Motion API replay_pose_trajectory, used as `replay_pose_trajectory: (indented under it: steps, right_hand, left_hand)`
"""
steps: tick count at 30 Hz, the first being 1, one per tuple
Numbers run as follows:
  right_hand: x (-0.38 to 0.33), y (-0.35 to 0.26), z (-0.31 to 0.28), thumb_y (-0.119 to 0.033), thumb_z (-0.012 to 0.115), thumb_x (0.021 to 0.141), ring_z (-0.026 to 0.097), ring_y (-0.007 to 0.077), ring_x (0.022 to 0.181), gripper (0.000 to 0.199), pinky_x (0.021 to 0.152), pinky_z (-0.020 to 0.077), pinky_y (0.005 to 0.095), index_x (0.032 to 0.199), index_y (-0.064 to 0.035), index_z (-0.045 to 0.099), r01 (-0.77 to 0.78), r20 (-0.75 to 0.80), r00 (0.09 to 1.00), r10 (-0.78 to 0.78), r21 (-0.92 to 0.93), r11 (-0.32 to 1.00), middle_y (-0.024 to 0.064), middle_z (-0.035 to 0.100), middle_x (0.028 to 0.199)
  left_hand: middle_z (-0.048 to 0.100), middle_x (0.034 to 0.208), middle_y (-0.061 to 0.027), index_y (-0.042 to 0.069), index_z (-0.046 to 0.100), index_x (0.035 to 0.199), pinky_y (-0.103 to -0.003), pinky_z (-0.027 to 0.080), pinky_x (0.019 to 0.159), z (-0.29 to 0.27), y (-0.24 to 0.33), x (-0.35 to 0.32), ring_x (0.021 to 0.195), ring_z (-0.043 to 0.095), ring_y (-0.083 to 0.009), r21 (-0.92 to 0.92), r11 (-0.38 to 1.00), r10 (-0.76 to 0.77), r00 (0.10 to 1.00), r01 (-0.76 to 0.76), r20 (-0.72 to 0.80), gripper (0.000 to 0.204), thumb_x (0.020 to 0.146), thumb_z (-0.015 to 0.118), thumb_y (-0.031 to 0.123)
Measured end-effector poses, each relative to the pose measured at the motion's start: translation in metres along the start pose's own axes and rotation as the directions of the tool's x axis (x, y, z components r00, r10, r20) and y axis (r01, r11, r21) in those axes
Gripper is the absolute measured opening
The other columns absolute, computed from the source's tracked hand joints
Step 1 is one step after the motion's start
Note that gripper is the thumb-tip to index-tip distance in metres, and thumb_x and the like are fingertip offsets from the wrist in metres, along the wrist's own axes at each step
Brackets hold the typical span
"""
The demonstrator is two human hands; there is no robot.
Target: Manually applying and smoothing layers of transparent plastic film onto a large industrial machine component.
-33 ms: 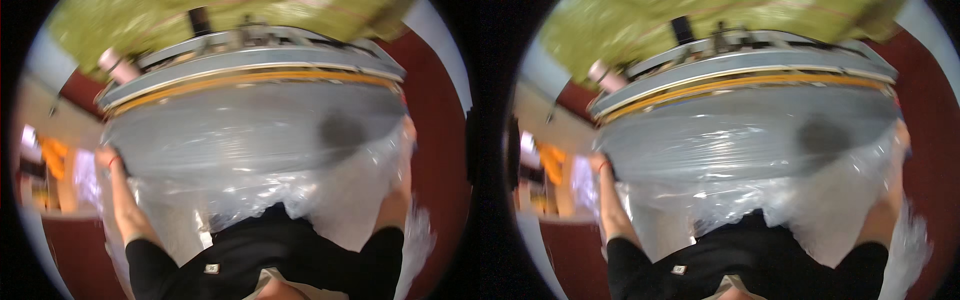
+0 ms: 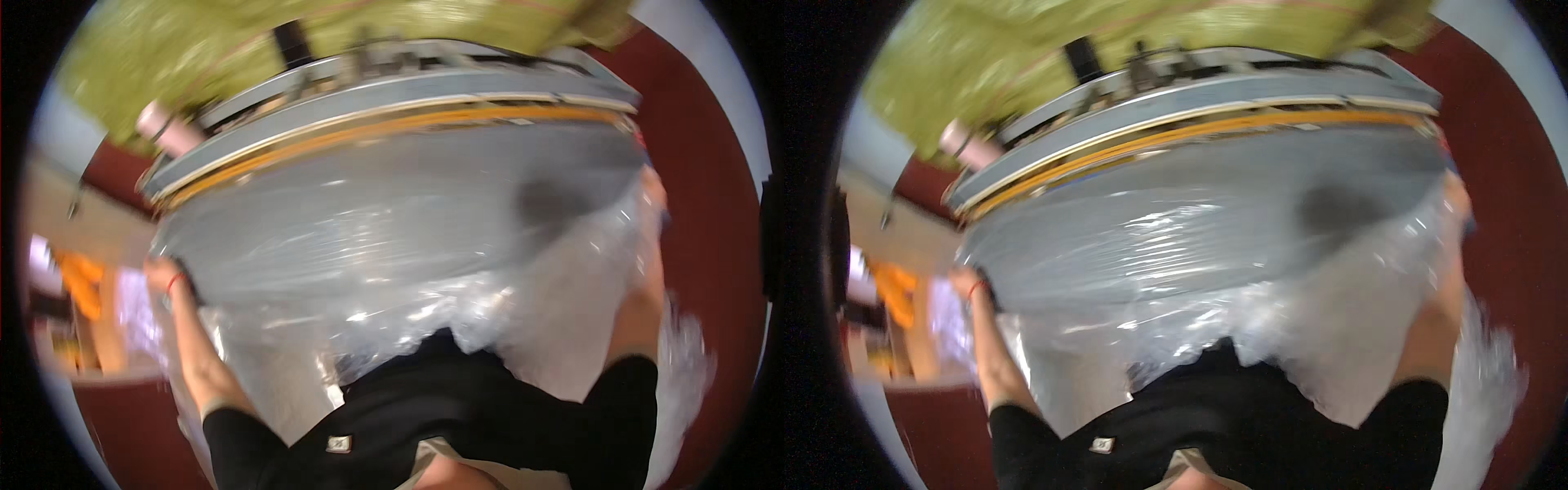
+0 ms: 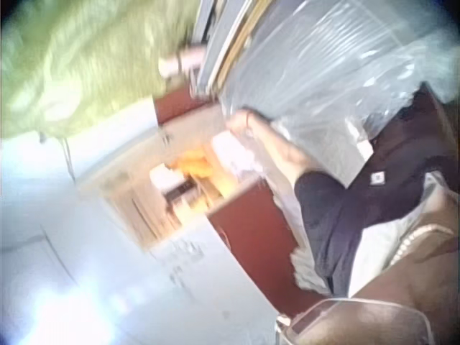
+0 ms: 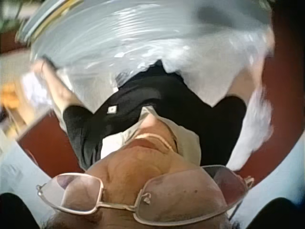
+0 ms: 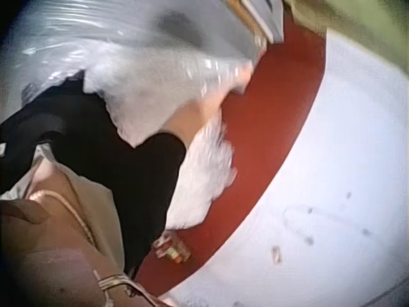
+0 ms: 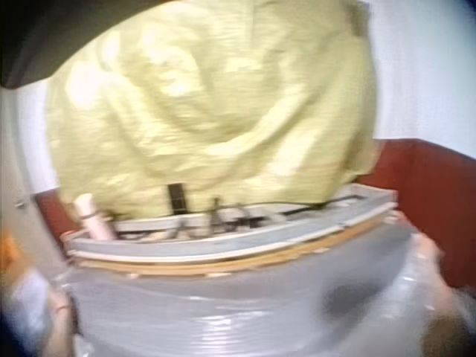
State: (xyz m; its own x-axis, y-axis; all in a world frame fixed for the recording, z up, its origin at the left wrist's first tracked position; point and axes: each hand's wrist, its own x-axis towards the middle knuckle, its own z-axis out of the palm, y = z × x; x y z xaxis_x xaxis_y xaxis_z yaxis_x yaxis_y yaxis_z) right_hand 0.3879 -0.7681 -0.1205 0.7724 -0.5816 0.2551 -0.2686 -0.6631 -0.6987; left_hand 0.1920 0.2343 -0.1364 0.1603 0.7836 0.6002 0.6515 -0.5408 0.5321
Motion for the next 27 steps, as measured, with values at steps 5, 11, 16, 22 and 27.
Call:
replay_pose_trajectory:
  steps: [5, 11, 16, 22, 27]
  right_hand:
    - [-0.009, -0.034, 0.017, -0.049, 0.034, 0.083, 0.051, 0.0399, 0.094, 0.053, 0.08, 0.0392, 0.046, 0.098, -0.0021, 0.054, 0.022, -0.114, 0.991, -0.065, -0.344, 0.939, 0.0236, 0.056, 0.097]
    - [-0.004, -0.008, 0.014, -0.042, 0.034, 0.086, 0.051, 0.041, 0.091, 0.042, 0.076, 0.0393, 0.0469, 0.095, -0.0056, 0.053, 0.142, -0.131, 0.974, -0.184, -0.278, 0.95, 0.0249, 0.056, 0.09]
    - [-0.001, -0.012, 0.017, -0.04, 0.038, 0.085, 0.051, 0.0414, 0.088, 0.039, 0.074, 0.0395, 0.0471, 0.09, -0.0052, 0.053, 0.215, -0.105, 0.964, -0.246, -0.244, 0.946, 0.0244, 0.056, 0.088]
    - [-0.001, -0.004, 0.013, -0.04, 0.04, 0.085, 0.052, 0.0407, 0.084, 0.038, 0.071, 0.0403, 0.0474, 0.087, -0.0051, 0.054, 0.179, -0.105, 0.971, -0.214, -0.272, 0.945, 0.023, 0.057, 0.086]
    - [-0.007, -0.013, 0.013, -0.04, 0.039, 0.085, 0.053, 0.0401, 0.085, 0.038, 0.072, 0.0404, 0.0479, 0.088, -0.0062, 0.055, 0.192, -0.105, 0.969, -0.225, -0.253, 0.948, 0.0224, 0.057, 0.086]
  left_hand:
    - [0.058, 0.1, -0.0117, -0.001, 0.053, 0.105, -0.026, 0.042, 0.076, -0.084, 0.144, -0.096, 0.088, 0.055, -0.0174, -0.723, 0.683, 0.249, 0.895, 0.109, 0.37, 0.028, 0.084, 0.05, 0.016]
    - [0.036, 0.13, -0.0149, 0.003, 0.036, 0.127, -0.036, 0.028, 0.098, -0.222, 0.331, -0.326, 0.122, 0.033, -0.0262, -0.823, 0.401, 0.904, -0.317, 0.403, 0.285, 0.063, 0.079, 0.056, 0.039]
    - [0.03, 0.131, -0.022, -0.004, 0.028, 0.127, -0.034, 0.021, 0.102, -0.237, 0.346, -0.444, 0.122, 0.029, -0.0298, -0.786, 0.412, 0.708, -0.705, 0.462, -0.044, 0.057, 0.083, 0.051, 0.023]
    - [0.057, 0.075, -0.003, 0.0, 0.052, 0.086, -0.024, 0.044, 0.062, -0.223, 0.331, -0.451, 0.068, 0.055, -0.0133, -0.609, 0.669, 0.737, -0.488, 0.426, 0.468, 0.017, 0.086, 0.052, 0.018]
    - [0.05, 0.066, -0.0083, 0.002, 0.046, 0.076, -0.032, 0.041, 0.052, -0.2, 0.259, -0.449, 0.058, 0.052, -0.0193, -0.812, 0.44, 0.859, -0.085, -0.384, 0.506, 0.02, 0.076, 0.061, 0.015]
